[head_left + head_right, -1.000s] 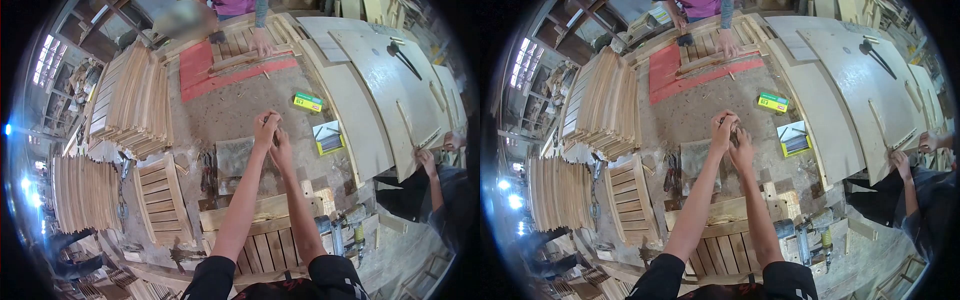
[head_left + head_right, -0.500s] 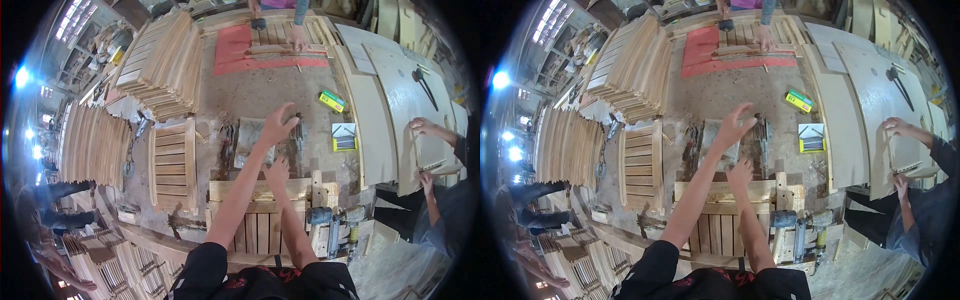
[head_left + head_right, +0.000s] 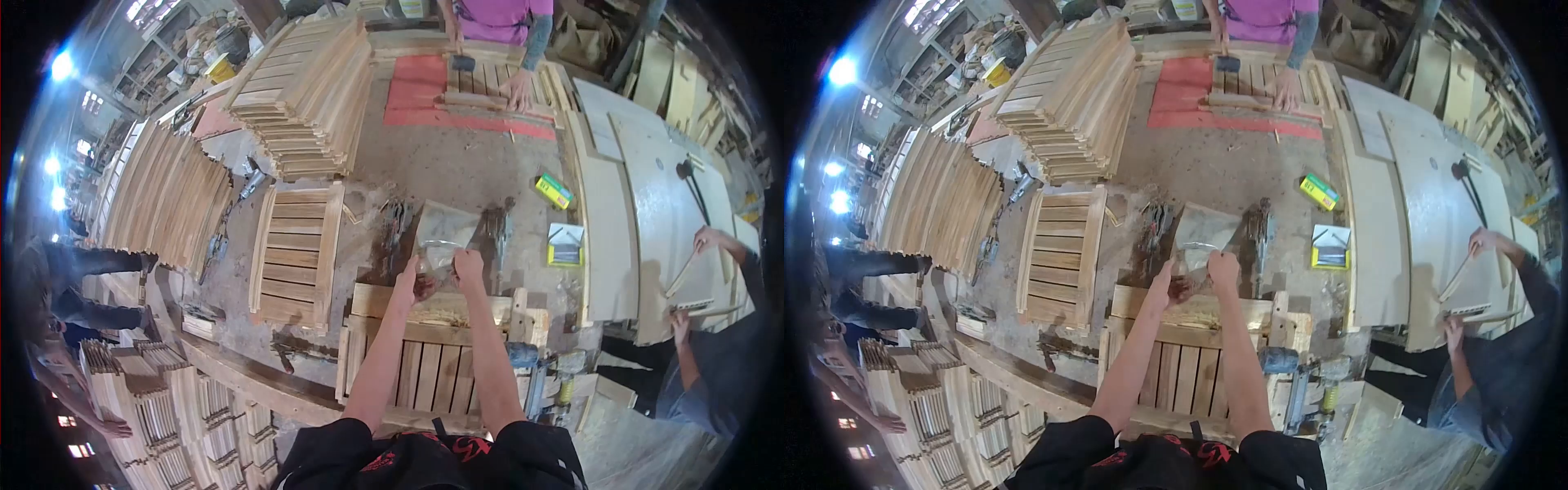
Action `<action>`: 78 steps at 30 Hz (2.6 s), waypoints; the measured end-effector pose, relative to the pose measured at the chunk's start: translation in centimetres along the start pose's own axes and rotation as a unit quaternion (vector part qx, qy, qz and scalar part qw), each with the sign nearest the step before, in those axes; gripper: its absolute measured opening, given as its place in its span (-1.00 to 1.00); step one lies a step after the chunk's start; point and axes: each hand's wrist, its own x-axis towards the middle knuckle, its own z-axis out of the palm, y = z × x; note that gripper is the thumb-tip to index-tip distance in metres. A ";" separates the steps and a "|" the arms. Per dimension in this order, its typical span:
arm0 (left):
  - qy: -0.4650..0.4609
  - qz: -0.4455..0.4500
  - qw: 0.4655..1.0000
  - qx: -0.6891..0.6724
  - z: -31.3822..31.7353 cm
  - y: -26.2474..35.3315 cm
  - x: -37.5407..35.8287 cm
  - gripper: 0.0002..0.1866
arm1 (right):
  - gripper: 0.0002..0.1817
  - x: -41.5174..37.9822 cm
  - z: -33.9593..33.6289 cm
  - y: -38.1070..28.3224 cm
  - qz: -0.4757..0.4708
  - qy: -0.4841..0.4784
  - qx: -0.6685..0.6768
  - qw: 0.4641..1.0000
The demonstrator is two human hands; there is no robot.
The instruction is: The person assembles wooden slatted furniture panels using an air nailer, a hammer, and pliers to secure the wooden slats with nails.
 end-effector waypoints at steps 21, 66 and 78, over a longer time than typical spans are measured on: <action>0.112 0.463 0.790 0.386 -1.6 2.7 -19.8 -0.68 | -0.82 -21.3 -7.5 -4.0 -0.077 0.006 0.138 0.987; 0.043 0.383 0.759 0.524 -34.6 6.6 -16.5 -0.86 | -0.69 4.1 -3.1 -18.1 0.043 -0.005 -0.789 0.613; 0.071 0.352 0.787 0.502 -24.5 4.6 -16.1 -0.97 | -0.74 9.3 -10.7 -5.3 -0.107 0.000 -0.707 0.699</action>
